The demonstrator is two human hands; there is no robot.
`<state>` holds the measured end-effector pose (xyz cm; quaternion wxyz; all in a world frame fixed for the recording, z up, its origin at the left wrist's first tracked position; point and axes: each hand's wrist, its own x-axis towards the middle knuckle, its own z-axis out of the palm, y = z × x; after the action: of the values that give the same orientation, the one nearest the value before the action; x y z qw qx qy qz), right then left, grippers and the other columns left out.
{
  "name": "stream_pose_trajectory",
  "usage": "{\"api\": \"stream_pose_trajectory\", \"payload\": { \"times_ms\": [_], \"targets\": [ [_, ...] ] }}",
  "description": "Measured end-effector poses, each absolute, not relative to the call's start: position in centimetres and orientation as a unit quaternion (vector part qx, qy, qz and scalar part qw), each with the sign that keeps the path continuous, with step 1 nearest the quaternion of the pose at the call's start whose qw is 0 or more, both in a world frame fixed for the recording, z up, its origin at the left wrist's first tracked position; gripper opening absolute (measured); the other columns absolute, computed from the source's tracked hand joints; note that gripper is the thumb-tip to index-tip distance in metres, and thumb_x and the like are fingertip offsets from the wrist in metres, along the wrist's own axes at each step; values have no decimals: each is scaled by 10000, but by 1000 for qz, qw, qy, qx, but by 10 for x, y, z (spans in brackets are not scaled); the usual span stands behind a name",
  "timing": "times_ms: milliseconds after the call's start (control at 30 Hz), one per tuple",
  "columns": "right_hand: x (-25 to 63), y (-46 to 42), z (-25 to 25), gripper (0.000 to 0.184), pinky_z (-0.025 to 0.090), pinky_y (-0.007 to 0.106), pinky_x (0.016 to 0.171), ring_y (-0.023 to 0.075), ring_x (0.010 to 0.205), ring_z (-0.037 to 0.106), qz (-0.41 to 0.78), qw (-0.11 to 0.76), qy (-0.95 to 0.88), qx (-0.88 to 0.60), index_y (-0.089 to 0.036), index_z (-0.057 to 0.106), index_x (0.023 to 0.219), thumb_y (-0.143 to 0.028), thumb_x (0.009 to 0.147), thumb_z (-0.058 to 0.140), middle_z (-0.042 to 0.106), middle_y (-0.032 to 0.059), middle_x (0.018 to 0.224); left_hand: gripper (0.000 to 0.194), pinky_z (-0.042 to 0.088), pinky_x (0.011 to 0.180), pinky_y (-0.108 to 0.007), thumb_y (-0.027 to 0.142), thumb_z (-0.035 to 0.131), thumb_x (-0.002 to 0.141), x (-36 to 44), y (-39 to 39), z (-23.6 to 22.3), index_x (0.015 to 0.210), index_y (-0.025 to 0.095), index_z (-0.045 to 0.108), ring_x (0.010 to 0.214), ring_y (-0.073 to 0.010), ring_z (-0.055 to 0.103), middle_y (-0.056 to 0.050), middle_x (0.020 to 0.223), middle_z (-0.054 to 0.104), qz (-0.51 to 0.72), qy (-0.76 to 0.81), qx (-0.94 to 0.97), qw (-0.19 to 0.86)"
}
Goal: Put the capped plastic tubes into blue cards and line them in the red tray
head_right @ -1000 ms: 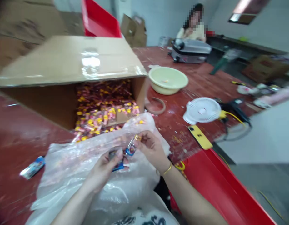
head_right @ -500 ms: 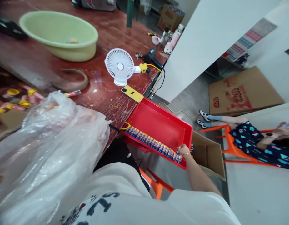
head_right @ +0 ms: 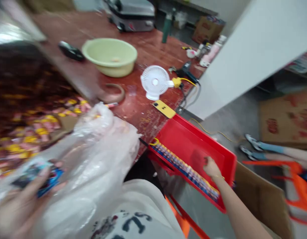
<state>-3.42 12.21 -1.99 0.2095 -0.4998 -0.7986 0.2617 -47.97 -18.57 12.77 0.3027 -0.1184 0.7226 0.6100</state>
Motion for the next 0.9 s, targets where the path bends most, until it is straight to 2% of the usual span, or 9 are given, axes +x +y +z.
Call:
{"api": "stream_pose_trajectory", "payload": {
  "times_ms": [100, 233, 367, 433, 500, 600, 700, 800, 900],
  "targets": [
    [-136, 131, 2, 79, 502, 342, 650, 197, 696, 620, 290, 259, -844, -371, -238, 614, 898, -186, 851, 577, 639, 76, 798, 464, 548, 467, -193, 287, 938, 371, -474, -187, 131, 727, 153, 673, 554, -119, 618, 50, 648, 687, 698, 648, -99, 287],
    [-313, 92, 56, 211, 484, 425, 873, 249, 959, 609, 336, 300, -883, -129, -247, 588, 1031, -178, 835, 549, 634, 83, 1011, 458, 546, 442, -221, 339, 919, 448, -480, -190, 124, 780, 111, 701, 577, -153, 633, -23, 672, 686, 737, 602, -87, 295],
    [-479, 39, 95, 147, 453, 421, 954, 228, 1050, 573, 370, 200, -907, -11, -204, 590, 970, -146, 856, 517, 634, 87, 1034, 438, 542, 464, -225, 343, 911, 481, -481, -196, 116, 787, 102, 709, 576, -140, 615, -36, 675, 681, 766, 568, -89, 289],
    [-545, 20, 96, 65, 472, 406, 925, 210, 1000, 594, 366, 152, -918, -7, -178, 612, 912, -174, 865, 567, 645, 74, 997, 429, 541, 484, -224, 338, 906, 497, -480, -199, 114, 795, 103, 706, 579, -129, 605, -35, 681, 679, 781, 552, -95, 278],
    [-591, 6, 89, 120, 503, 384, 868, 185, 946, 608, 366, 115, -923, -22, -163, 624, 946, -265, 897, 584, 642, 61, 1012, 439, 547, 507, -239, 355, 895, 520, -479, -202, 114, 829, 107, 707, 620, -144, 620, -48, 725, 694, 792, 538, -104, 268],
    [-624, -11, 77, 244, 529, 356, 798, 161, 905, 615, 383, 69, -919, -60, -152, 602, 1073, -342, 928, 552, 621, 64, 1071, 461, 562, 552, -281, 398, 880, 538, -481, -207, 115, 864, 118, 712, 680, -182, 656, -74, 795, 717, 805, 521, -97, 269],
    [-625, -16, 78, 279, 538, 339, 744, 158, 836, 627, 420, 38, -903, -87, -138, 571, 1113, -314, 898, 596, 627, 54, 995, 450, 555, 580, -275, 423, 869, 551, -484, -213, 115, 837, 107, 722, 730, -208, 685, -110, 819, 732, 796, 527, -83, 287],
    [-599, -10, 94, 408, 541, 309, 690, 151, 734, 642, 470, 15, -878, -89, -172, 487, 1199, -267, 833, 639, 630, 9, 832, 427, 538, 568, -249, 439, 862, 559, -487, -215, 112, 784, 106, 718, 714, -202, 692, -117, 776, 737, 781, 540, -86, 304],
    [-554, -5, 117, 495, 548, 303, 681, 158, 759, 659, 562, 8, -826, -44, -226, 409, 1234, -326, 807, 639, 636, -3, 858, 439, 549, 588, -289, 478, 822, 611, -489, -213, 110, 854, 128, 716, 717, -219, 705, -121, 816, 745, 773, 536, -79, 329]
  ]
}}
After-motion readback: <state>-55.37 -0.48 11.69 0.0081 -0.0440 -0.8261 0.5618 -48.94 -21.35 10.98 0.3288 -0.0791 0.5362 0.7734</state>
